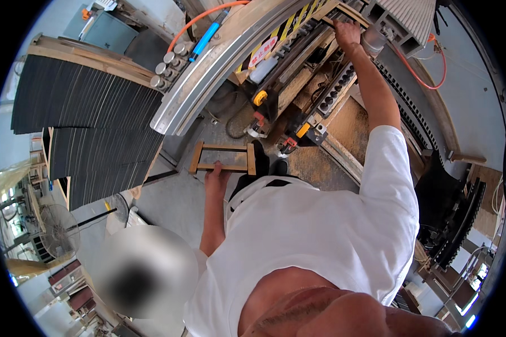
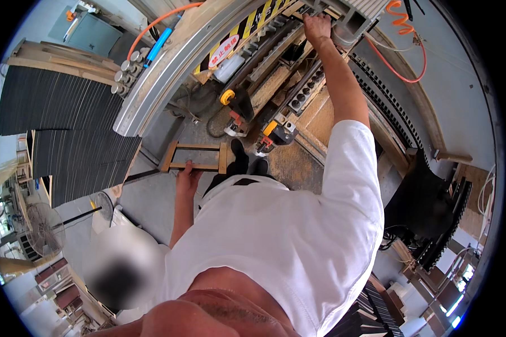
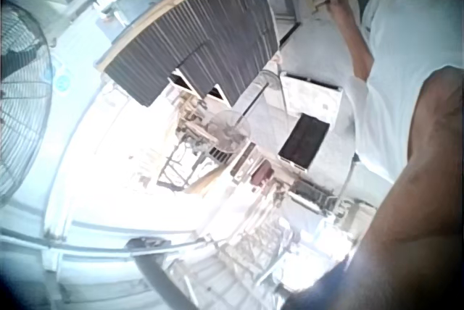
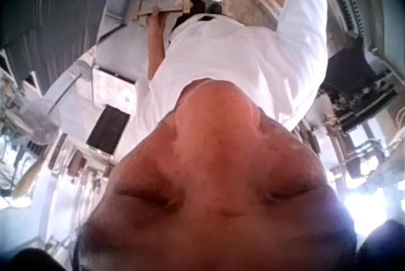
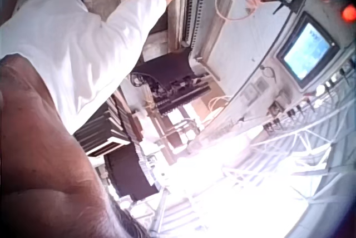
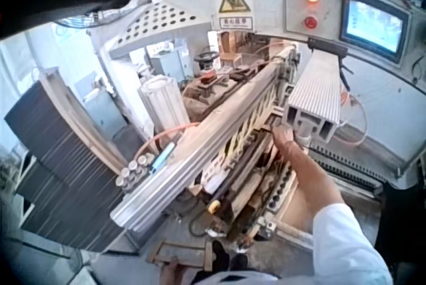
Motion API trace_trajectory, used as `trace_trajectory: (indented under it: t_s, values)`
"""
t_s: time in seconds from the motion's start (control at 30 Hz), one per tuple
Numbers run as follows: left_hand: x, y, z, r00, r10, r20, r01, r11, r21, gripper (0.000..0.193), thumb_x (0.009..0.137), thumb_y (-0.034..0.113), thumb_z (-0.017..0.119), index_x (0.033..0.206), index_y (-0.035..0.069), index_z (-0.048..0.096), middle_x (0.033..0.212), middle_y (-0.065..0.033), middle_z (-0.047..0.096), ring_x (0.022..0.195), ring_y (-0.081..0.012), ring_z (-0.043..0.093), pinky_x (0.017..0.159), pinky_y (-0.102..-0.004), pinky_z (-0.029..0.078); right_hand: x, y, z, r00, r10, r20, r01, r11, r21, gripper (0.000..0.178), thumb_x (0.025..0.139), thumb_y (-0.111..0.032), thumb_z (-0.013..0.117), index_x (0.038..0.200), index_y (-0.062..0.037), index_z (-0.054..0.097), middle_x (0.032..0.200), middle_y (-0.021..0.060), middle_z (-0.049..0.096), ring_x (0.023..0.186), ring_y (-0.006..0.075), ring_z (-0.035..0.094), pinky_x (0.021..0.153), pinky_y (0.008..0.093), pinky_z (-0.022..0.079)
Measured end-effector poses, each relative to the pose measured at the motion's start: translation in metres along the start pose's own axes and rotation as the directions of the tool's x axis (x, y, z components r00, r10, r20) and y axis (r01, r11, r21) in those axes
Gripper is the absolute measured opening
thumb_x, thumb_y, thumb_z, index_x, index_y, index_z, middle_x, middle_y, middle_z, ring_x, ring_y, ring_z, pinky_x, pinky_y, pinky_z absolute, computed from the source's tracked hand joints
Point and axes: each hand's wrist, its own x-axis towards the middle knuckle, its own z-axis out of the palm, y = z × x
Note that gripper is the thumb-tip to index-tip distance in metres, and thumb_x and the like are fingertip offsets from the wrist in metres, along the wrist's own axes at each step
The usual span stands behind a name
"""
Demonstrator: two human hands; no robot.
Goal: The person repeatedly picks up small wooden frames from a conveyor belt and places them onto a jig on a workbench. The person then removes the frames from the jig and places them back onto the conveyor belt, repeating this cycle continuously.
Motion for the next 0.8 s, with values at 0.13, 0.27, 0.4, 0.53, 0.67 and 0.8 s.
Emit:
trace_trajectory:
  t_s: [0.13,0.27,0.4,0.53,0.67,0.8]
  values:
    - [0.002,-0.008,-0.016,0.995,0.024,-0.095,-0.014,0.995,0.100,0.030,0.088,0.018,0.067,0.111,0.002,0.057,0.100,-0.0066,0.061,0.093,-0.0207,0.061,0.083,-0.0376,0.052,0.001,-0.001,0.000,1.000,-0.006,0.007,0.006,1.000,0.030,0.024,0.085,-0.009,0.055,0.107,-0.0170,0.061,0.086,0.0121,0.068,0.097,0.0310,0.060,0.085,0.0481,0.040]
    - [0.003,-0.009,-0.021,0.969,0.115,-0.217,-0.045,0.951,0.305,0.035,0.085,0.017,0.070,0.114,0.001,0.057,0.100,-0.0056,0.062,0.088,-0.0167,0.062,0.072,-0.0303,0.052,0.000,0.004,-0.002,1.000,-0.008,-0.007,0.009,0.998,0.060,0.030,0.085,-0.008,0.051,0.112,-0.0160,0.061,0.085,0.0130,0.068,0.094,0.0333,0.060,0.087,0.0492,0.040]
    - [-0.007,-0.007,-0.035,0.938,0.254,-0.234,-0.120,0.875,0.470,0.036,0.086,0.014,0.067,0.117,0.001,0.056,0.099,-0.0054,0.064,0.082,-0.0135,0.062,0.063,-0.0256,0.051,0.003,0.001,-0.010,0.998,-0.001,0.056,-0.001,0.999,0.041,0.026,0.084,-0.007,0.050,0.108,-0.0118,0.060,0.087,0.0155,0.068,0.094,0.0348,0.061,0.088,0.0497,0.040]
    - [-0.035,0.017,-0.026,0.906,0.396,-0.149,-0.270,0.812,0.517,0.032,0.088,0.012,0.065,0.117,0.000,0.056,0.098,-0.0048,0.065,0.082,-0.0119,0.062,0.064,-0.0247,0.050,0.004,-0.003,-0.014,0.993,0.049,0.110,-0.058,0.996,0.072,0.024,0.084,-0.006,0.048,0.104,-0.0110,0.060,0.090,0.0165,0.067,0.095,0.0349,0.061,0.089,0.0502,0.039]
    - [-0.061,0.058,-0.038,0.835,0.550,0.035,-0.470,0.677,0.567,0.032,0.088,0.012,0.064,0.117,0.001,0.057,0.097,-0.0041,0.067,0.082,-0.0099,0.060,0.065,-0.0238,0.048,0.006,-0.005,-0.013,0.982,0.114,0.148,-0.124,0.991,0.055,0.024,0.086,-0.008,0.048,0.106,-0.0119,0.060,0.095,0.0165,0.068,0.097,0.0356,0.062,0.088,0.0523,0.041]
    - [-0.113,0.119,-0.042,0.741,0.663,0.111,-0.598,0.574,0.560,0.025,0.089,0.007,0.062,0.112,-0.001,0.059,0.091,-0.0033,0.067,0.079,-0.0083,0.058,0.065,-0.0242,0.046,0.021,-0.008,-0.027,0.870,0.249,0.426,-0.278,0.961,0.007,0.024,0.092,-0.018,0.048,0.108,-0.0152,0.065,0.109,0.0149,0.066,0.105,0.0338,0.062,0.086,0.0494,0.050]
